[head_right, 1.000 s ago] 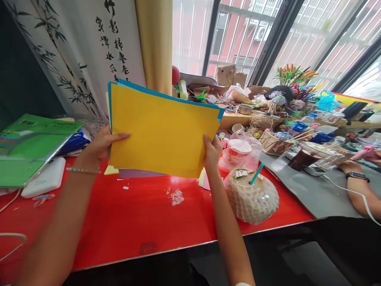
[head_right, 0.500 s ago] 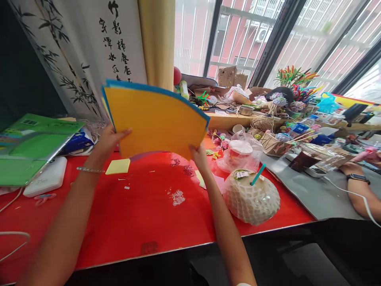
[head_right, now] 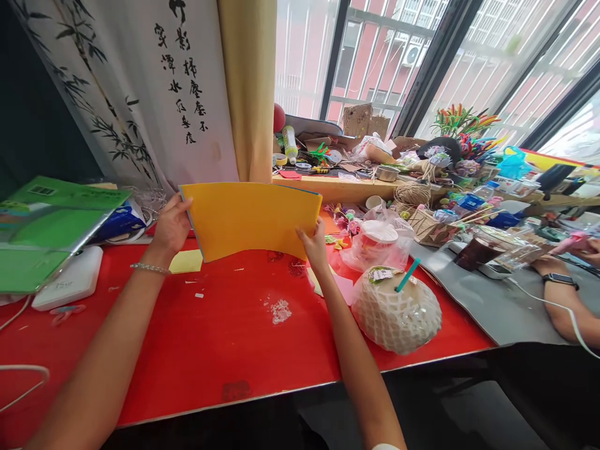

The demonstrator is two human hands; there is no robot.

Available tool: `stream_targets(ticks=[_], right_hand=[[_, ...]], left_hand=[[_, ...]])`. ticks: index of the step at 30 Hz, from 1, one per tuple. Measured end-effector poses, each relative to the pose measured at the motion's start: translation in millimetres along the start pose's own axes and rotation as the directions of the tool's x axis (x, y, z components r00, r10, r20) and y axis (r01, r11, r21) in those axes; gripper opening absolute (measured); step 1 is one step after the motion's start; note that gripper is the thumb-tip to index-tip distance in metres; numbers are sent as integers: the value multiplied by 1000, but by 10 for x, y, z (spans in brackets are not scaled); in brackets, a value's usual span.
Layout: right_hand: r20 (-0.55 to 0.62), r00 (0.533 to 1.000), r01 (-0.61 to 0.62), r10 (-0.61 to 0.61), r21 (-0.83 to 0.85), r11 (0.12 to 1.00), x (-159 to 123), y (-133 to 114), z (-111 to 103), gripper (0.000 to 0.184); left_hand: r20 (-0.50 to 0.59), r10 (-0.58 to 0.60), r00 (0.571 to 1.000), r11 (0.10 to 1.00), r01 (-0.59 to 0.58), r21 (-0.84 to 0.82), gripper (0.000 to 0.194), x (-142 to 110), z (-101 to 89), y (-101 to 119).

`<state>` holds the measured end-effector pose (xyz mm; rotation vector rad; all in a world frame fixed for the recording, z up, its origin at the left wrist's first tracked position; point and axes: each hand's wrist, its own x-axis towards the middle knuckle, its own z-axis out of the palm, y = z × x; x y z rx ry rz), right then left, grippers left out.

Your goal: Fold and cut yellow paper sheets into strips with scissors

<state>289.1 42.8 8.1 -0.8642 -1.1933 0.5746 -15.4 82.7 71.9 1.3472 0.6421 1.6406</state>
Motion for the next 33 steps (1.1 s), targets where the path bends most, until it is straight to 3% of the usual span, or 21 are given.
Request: stream_targets(ticks=[4,9,14,20,24,27,30,33], right_hand=[[-18,999,40,-40,-9,999,17,1,-8,46],[-40,999,-18,12,-160,987,-6,52,-43,29],[-115,992,25,-45,-170,985,-37,-13,-45,18],[-67,992,105,-107,-26,994,-42,-186,-29,42],[-18,997,73,-73,-17,997,-28,-133,-19,36],[-55,996,67,-71,-77,995,-38,-121,6,25],[-162,979,101,-122,-131,986,-62,-206,24,21],[-241,957,123,-160,-159,979,-74,-297,10,20]], left_hand=[[15,-18,1000,999,18,28,32,-9,-49,-8],[-6,-63,998,981,63,184,38,-26,-30,-108],[-53,-56,997,993,61,97,39,-18,55,-65],[-119,42,992,997,-34,65,33,22,-50,5],[-91,12,996,995,-3,100,35,2,-69,-18],[-102,77,992,992,-66,110,31,-19,38,33],[-155,189,970,981,-180,71,41,-22,150,190],[-62,229,972,972,-231,-32,42,-27,162,323]])
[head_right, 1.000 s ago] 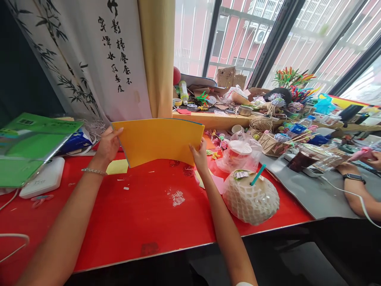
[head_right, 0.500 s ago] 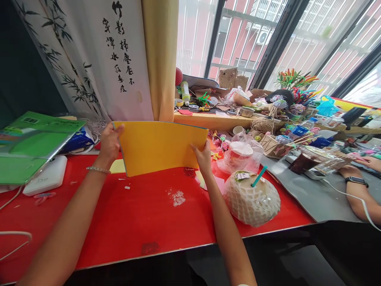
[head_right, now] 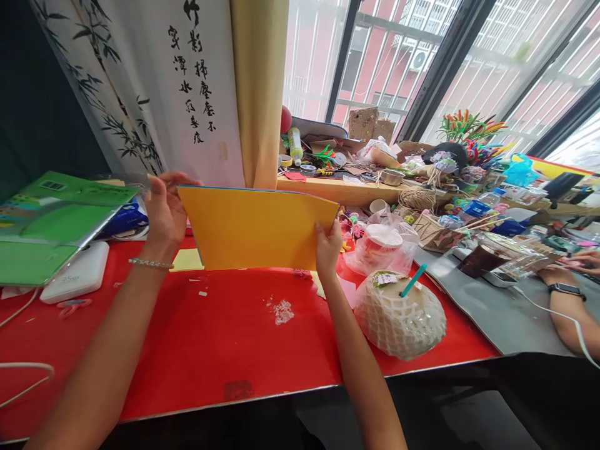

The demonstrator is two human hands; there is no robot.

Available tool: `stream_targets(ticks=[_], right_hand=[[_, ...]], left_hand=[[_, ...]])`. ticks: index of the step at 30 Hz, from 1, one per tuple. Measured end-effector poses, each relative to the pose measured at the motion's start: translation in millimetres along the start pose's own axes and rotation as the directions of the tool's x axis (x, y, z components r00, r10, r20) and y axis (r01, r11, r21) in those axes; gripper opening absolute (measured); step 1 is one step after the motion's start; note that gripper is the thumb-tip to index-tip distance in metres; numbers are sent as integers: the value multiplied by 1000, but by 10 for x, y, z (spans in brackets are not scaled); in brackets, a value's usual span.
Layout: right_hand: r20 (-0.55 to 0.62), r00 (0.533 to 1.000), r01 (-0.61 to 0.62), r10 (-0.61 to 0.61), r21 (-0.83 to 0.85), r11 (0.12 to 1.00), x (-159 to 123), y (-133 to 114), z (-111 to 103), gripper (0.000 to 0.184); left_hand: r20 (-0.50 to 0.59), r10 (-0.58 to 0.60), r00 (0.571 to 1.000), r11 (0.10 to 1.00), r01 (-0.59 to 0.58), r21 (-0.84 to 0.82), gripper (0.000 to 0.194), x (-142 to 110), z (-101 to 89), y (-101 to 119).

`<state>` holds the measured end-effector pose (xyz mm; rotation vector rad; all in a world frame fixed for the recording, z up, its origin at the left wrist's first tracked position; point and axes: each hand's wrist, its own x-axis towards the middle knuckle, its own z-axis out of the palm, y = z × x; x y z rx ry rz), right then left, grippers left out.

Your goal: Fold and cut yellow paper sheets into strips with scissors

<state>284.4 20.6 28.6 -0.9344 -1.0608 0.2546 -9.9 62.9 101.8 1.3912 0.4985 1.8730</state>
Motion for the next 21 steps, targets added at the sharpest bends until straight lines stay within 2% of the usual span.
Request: stream_targets(ticks=[2,3,6,7,8,11,12,14,16,18,19,21], right_hand=[[-46,999,-4,4,-3,1000,15,-14,-24,19],[-71,997,-8,8,0,1000,25,-12,-35,19],[-138,990,5,-1,31,1000,64,-31,-65,19],[-157,987,25,-18,43,999,80,-58,-73,19],[-176,983,54,-44,53,997,97,-94,-80,19],[-193,972,151,-136,67,986,155,-200,-99,19],[-177,973,165,-149,75,984,171,-208,-104,20],[-83,990,126,-117,109,986,184,-149,-112,25],[96,995,-8,-5,131,991,154,2,-116,31],[308,938,-185,157,63,981,93,192,-115,34],[340,920,-219,196,29,975,61,276,-110,34],[332,917,-231,220,-5,973,18,388,-93,32]], left_hand=[[127,-87,988,996,90,-19,47,-21,-48,-14],[189,-170,967,985,171,12,52,-45,-76,-56],[298,-423,856,906,385,177,52,-129,-99,-245],[292,-444,847,894,397,209,48,-148,-73,-299],[272,-430,861,899,380,217,44,-159,-31,-337],[153,-266,952,958,243,152,35,-160,116,-348],[124,-239,963,966,223,133,34,-162,143,-337],[106,-270,957,960,259,106,38,-187,130,-332],[100,-361,927,931,353,93,44,-239,37,-375],[78,-433,898,900,426,97,48,-289,-81,-451],[67,-447,892,892,440,102,49,-300,-129,-487],[52,-445,894,892,438,107,49,-282,-176,-526]])
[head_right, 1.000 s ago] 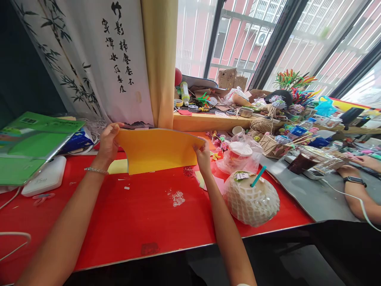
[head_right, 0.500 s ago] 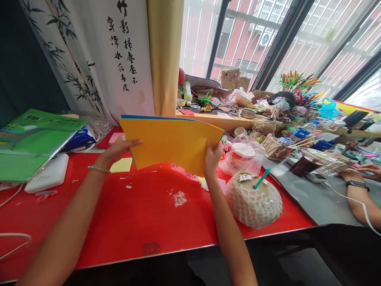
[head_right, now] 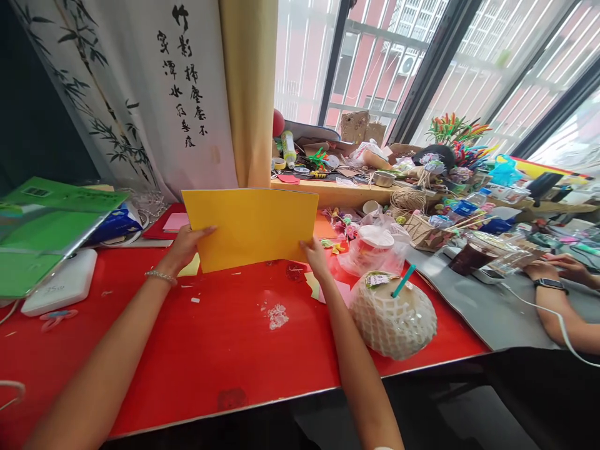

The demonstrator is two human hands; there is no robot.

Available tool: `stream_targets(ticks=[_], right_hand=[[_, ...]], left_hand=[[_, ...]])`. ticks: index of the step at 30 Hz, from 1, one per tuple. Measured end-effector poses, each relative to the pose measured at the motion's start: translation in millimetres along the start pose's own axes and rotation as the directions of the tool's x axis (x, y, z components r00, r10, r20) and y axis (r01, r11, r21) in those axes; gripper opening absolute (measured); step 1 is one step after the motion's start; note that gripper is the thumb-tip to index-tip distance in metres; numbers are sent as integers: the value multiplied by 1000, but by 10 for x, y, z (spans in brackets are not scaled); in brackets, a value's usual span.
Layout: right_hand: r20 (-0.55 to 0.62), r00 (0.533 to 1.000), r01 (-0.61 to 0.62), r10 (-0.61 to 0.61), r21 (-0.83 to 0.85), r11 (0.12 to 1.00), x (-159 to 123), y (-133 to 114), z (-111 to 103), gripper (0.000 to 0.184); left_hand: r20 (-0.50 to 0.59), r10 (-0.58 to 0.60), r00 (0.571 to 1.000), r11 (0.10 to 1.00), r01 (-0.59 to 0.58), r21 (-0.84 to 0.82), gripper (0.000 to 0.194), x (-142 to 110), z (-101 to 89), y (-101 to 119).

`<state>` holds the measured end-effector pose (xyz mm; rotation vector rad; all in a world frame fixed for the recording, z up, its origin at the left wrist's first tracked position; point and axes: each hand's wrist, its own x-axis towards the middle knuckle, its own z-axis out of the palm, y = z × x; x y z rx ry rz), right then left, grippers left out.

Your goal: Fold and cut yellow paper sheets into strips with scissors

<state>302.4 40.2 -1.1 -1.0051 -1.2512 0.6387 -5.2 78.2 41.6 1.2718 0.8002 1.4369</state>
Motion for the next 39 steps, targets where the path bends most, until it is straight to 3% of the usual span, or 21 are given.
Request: stream_targets(ticks=[4,6,11,19,23,26,30,33,36,39], right_hand=[[-96,993,63,-63,-2,998,23,-16,28,29],[-91,994,65,-63,25,998,23,-45,27,31],[33,996,-82,81,34,996,-37,68,14,42],[-67,992,-107,109,25,994,61,81,7,27],[-26,983,-179,179,24,984,-9,70,57,21],[14,979,-203,203,48,978,-42,-1,104,20],[71,974,-224,215,164,961,-25,-234,116,30],[191,966,-241,173,435,867,-46,-446,122,37],[300,951,-249,71,612,751,-115,-605,189,38],[263,962,-232,69,662,713,-159,-653,280,32]], left_hand=[[-20,108,994,994,-108,10,47,80,14,97],[6,120,993,992,-121,48,45,86,-3,106],[75,-45,996,986,32,161,49,43,-160,-95],[0,-6,1000,984,6,176,47,225,-192,19],[9,-114,993,983,112,144,47,132,-199,-116],[-40,-176,984,977,180,116,41,99,-257,-201],[-120,-154,981,986,159,39,37,177,-312,-35],[-153,-79,985,997,75,-28,38,215,-182,186],[-205,46,978,994,-65,-85,32,150,148,366],[-166,177,970,969,-201,-143,26,-9,525,511]])
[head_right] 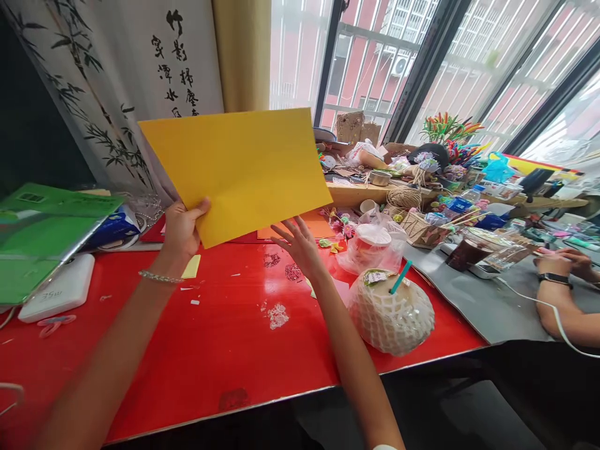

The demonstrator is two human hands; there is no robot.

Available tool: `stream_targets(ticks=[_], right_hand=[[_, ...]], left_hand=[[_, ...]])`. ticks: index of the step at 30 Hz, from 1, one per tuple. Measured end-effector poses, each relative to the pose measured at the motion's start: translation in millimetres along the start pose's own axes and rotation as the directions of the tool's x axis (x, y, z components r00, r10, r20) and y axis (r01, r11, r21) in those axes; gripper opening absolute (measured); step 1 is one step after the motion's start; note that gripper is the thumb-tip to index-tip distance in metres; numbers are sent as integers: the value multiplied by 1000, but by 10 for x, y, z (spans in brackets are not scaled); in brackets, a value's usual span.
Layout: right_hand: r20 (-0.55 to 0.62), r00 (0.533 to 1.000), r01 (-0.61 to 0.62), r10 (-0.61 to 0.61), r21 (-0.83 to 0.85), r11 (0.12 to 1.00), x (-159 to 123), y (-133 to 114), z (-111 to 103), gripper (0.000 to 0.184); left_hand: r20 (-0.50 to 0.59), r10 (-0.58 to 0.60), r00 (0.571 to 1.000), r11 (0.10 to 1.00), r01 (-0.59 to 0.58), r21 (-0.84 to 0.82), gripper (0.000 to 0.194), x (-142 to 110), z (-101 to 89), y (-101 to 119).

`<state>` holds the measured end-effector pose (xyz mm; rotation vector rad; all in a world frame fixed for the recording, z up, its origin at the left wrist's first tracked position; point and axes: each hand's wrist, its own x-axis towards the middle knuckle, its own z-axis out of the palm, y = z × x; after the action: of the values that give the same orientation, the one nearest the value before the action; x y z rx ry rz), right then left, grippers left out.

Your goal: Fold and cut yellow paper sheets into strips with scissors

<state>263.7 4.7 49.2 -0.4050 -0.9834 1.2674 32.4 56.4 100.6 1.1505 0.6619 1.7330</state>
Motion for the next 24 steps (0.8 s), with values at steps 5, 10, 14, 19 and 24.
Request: stream_targets(ticks=[5,10,14,19,24], right_hand=[[-392,910,149,-134,7,989,89,82,-101,18],[-536,827,111,-170,-141,984,149,86,-286,28],[-438,898,-43,-31,-158,986,124,115,-285,29],[-338,928,-210,156,-131,969,64,177,-264,27],[-266,923,-318,278,-125,940,18,180,-282,29]], left_hand=[[226,-292,929,950,255,180,31,-199,219,179],[348,-410,843,890,287,354,39,-93,6,291],[310,-523,794,837,410,363,38,7,-227,423],[312,-669,675,738,551,389,60,49,-626,472],[364,-720,590,693,588,417,59,64,-711,298]])
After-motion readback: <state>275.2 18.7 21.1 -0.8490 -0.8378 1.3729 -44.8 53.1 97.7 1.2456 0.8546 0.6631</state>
